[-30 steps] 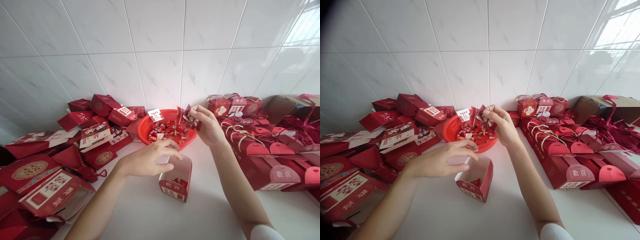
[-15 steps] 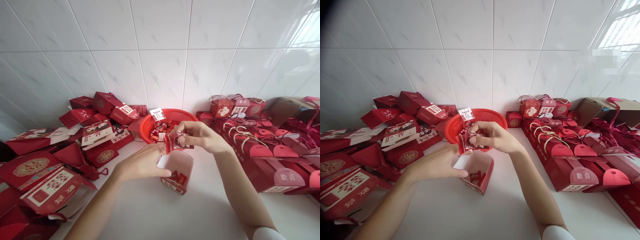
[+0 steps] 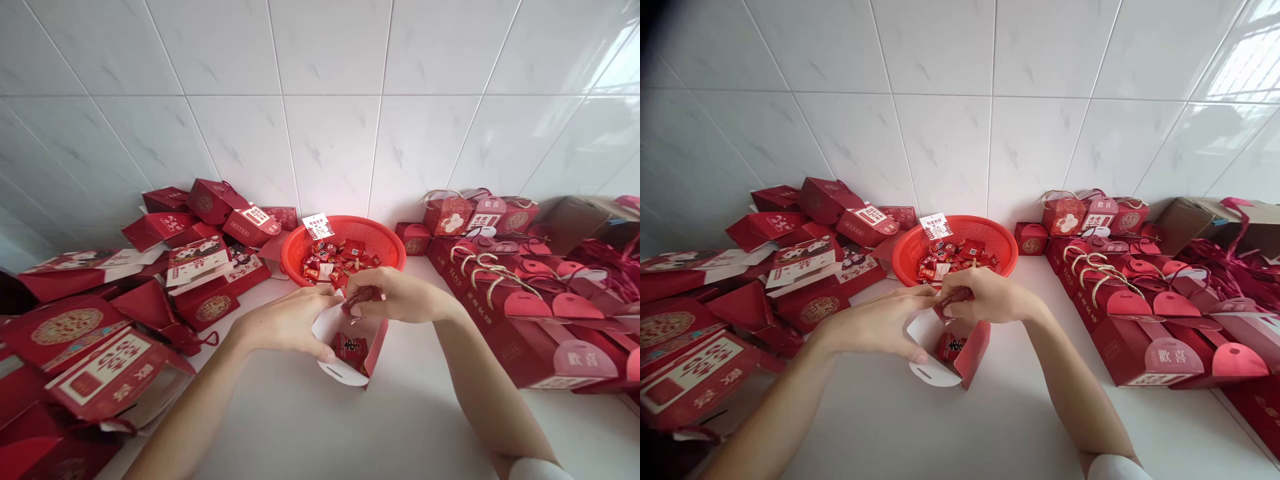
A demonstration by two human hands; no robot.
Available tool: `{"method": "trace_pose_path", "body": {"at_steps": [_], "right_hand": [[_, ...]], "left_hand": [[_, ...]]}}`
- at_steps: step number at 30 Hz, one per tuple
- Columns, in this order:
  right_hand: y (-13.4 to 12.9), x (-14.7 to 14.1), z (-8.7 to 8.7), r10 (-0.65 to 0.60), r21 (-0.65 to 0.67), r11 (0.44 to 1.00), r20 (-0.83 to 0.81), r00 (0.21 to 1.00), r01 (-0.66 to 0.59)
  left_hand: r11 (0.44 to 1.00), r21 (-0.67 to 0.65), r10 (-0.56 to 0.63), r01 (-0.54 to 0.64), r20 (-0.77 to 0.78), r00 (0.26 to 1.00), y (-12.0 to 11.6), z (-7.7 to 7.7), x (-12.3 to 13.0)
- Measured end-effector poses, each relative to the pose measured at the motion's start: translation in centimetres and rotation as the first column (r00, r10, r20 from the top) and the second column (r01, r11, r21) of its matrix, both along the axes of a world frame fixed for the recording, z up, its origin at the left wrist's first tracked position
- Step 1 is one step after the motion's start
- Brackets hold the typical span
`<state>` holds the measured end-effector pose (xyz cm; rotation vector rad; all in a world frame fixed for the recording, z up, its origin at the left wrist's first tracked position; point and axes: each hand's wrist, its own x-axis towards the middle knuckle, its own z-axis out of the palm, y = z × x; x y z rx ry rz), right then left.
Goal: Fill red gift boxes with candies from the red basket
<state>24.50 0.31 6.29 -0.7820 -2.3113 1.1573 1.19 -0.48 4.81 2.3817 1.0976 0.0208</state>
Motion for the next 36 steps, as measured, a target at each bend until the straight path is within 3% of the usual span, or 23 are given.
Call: {"method": "trace_pose_path", "body": {"at_steps": [9, 12, 16, 25, 30, 36], "right_hand": [[-1.0, -1.3, 0.0, 0.02, 0.08, 0.996, 0.136, 0.99, -0.031], [-1.2, -1.5, -0.2, -0.035, 0.159, 0.987, 0.249, 0.968, -0.005], [-1.3, -1.4, 0.0, -0.1, 0.258, 0.966, 0.257, 0.961, 0.032], [-2.0, 0.5, 1.0, -0.09, 0.305, 0.952, 0.306, 0.948, -0.008], [-2.2, 1.3, 1.7, -0.025, 0.235, 0.97, 0.327, 0.945, -0.056], [-2.4, 1.5, 0.5, -0.096, 0.254, 0.967, 0.383, 0.919, -0.004]], "left_hand": [[0.999, -0.049, 0.0, 0.001, 0.014, 1.0, -0.2, 1.0, 0.3], [0.999, -0.032, -0.005, 0.005, 0.007, 1.0, -0.1, 0.7, 0.2], [0.999, -0.02, -0.027, 0.028, 0.025, 0.999, -0.1, 0.4, 0.1], [1.0, -0.001, 0.008, -0.008, -0.05, 0.999, -0.5, 1.0, 0.2], [1.0, 0.021, 0.012, -0.011, -0.046, 0.999, -0.9, 1.3, 0.2], [1.0, 0.022, -0.013, 0.014, -0.012, 1.0, -1.3, 1.5, 0.0]]}}
